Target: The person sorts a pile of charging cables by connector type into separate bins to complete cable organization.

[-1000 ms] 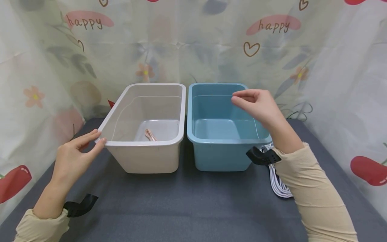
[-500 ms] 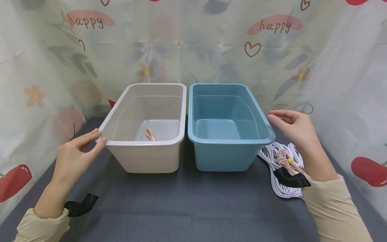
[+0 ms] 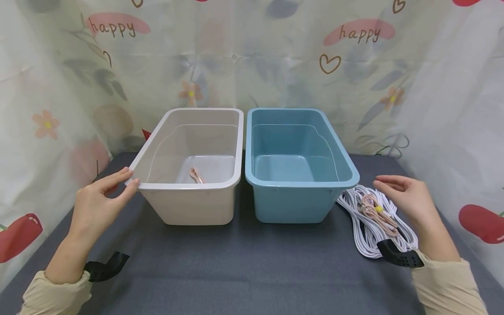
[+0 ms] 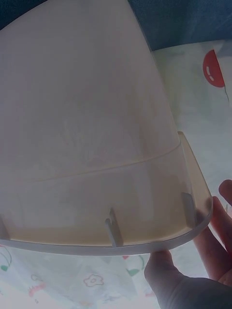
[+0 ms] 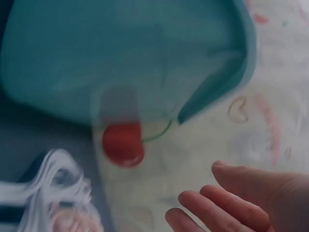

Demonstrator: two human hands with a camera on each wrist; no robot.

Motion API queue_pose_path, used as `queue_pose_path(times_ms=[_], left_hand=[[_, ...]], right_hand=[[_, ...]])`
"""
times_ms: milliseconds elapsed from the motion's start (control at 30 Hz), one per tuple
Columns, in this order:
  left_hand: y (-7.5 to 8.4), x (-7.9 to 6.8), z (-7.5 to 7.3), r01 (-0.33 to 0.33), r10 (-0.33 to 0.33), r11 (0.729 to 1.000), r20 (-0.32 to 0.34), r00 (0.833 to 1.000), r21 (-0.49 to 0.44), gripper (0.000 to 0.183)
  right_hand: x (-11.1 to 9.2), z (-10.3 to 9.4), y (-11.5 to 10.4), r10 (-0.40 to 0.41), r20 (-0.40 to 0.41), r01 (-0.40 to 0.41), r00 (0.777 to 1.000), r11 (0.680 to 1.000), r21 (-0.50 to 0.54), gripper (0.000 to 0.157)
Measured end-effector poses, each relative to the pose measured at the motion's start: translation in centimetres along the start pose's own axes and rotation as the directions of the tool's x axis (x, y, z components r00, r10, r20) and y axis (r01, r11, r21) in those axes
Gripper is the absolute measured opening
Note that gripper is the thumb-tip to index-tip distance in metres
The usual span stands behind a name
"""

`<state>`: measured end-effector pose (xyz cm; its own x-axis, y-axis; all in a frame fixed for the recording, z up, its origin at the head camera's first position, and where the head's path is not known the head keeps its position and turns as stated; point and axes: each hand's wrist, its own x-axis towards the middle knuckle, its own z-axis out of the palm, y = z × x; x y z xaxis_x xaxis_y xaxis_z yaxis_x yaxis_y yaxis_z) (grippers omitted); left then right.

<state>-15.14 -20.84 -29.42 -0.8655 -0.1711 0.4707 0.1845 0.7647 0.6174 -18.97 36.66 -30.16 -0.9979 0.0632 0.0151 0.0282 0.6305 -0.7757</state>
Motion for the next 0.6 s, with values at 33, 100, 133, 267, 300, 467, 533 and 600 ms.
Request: queue_pose_path(times_ms=[33,100,133,267,300,467,533,600], left_hand=[[0.0,0.0,0.0,0.0,0.0,1.0,0.001,1.0,-0.001,0.042],[0.0,0.0,0.0,0.001,-0.001,1.0,0.001,1.0,-0.005,0.042],[0.0,0.0,0.0,0.002,-0.002,1.0,0.003,1.0,-0.006,0.042],[0.0,0.0,0.0,0.006,-0.006,1.0,0.007,1.0,-0.008,0.042],[0.0,0.0,0.0,0.007,-0.007,1.0,0.008,1.0,-0.008,0.042],[0.0,0.0,0.0,0.008,-0.008,1.0,0.006,1.0,-0.005,0.042],[0.1,0.0,0.0,0.008,-0.008,1.0,0.004,1.0,-0.004,0.042],[0.1,0.0,0.0,0.008,-0.008,1.0,0.002,1.0,-0.002,0.042]], right_hand=[[0.0,0.0,0.5,0.013,0.0,-0.013,1.0,0.999,-0.034,0.02],[0.1,-0.1,1.7,0.042,-0.006,-0.043,0.999,0.993,-0.107,0.038],[0.1,-0.1,2.2,0.063,-0.007,-0.063,0.998,0.99,-0.128,0.048],[0.8,-0.5,5.3,0.122,0.009,-0.118,0.992,0.975,-0.189,0.068],[1.0,-0.6,6.1,0.137,0.025,-0.13,0.99,0.974,-0.187,0.071],[1.8,-1.0,9.5,0.209,0.046,-0.191,0.977,0.949,-0.251,0.069],[1.9,-1.0,9.9,0.218,0.064,-0.193,0.974,0.942,-0.275,0.069],[1.7,-0.9,9.8,0.209,0.1,-0.173,0.973,0.943,-0.286,0.073]])
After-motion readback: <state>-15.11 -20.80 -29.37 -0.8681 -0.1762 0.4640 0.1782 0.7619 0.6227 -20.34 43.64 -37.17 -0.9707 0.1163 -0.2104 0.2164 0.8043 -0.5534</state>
